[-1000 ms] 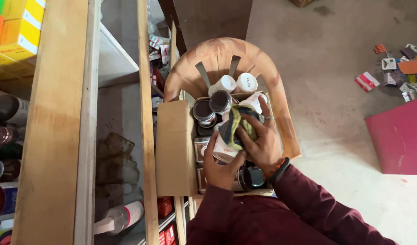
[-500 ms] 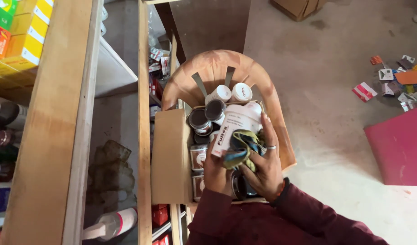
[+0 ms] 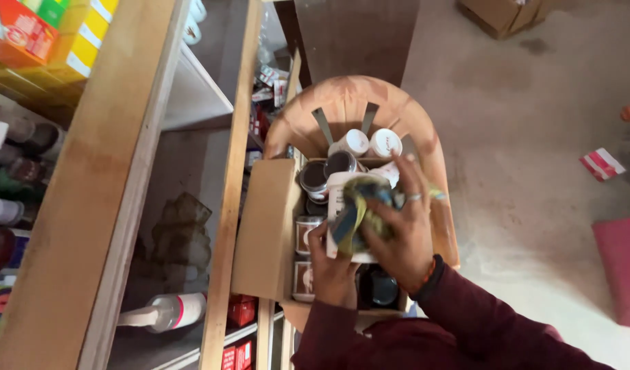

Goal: Cleaning jars with a cloth and organizing them on a shelf.

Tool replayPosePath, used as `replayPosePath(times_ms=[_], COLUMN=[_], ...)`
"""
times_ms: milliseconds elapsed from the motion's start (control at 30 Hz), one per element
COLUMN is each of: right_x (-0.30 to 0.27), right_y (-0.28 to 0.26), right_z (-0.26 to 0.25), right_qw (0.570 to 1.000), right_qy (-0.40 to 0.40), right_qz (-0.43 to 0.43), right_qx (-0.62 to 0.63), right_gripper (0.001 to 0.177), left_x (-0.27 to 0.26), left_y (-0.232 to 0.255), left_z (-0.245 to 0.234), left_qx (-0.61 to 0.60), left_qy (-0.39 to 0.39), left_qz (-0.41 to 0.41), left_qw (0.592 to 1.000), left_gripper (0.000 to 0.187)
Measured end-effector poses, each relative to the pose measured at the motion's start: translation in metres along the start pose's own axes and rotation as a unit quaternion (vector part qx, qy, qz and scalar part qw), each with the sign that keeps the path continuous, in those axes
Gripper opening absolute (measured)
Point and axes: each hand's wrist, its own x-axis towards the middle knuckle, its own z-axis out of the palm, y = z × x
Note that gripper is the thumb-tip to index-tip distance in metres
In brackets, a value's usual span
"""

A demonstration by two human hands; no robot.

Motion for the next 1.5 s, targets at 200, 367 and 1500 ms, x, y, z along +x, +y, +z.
replayPosePath(times_ms=[200,367,1500], right_x=[-0.008,-0.013,-0.016], right_y=[-0.031,-0.024,-0.036], right_z=[-0.023,-0.021,-0.053], right_qw=[0.99,0.987,0.993], right_qy=[-0.092,-0.082,-0.054], right_qz=[-0.098,-0.137,-0.094], right_qx=[0.044,0.02,0.055], right_gripper=[0.036,0.034,0.045], left_x=[0.006,0.007,0.009], left_y=[0.027,0.0,-0.007], left_z=[-0.007,-0.021,-0.021], left_qx=[-0.201,-0.185,0.003], left_qy=[-0.187,-0.114,-0.21], left_qz=[0.028,-0.037,-0.051], left_qw=[0.961,0.976,0.976], left_gripper=[0.074,0.064,0.061])
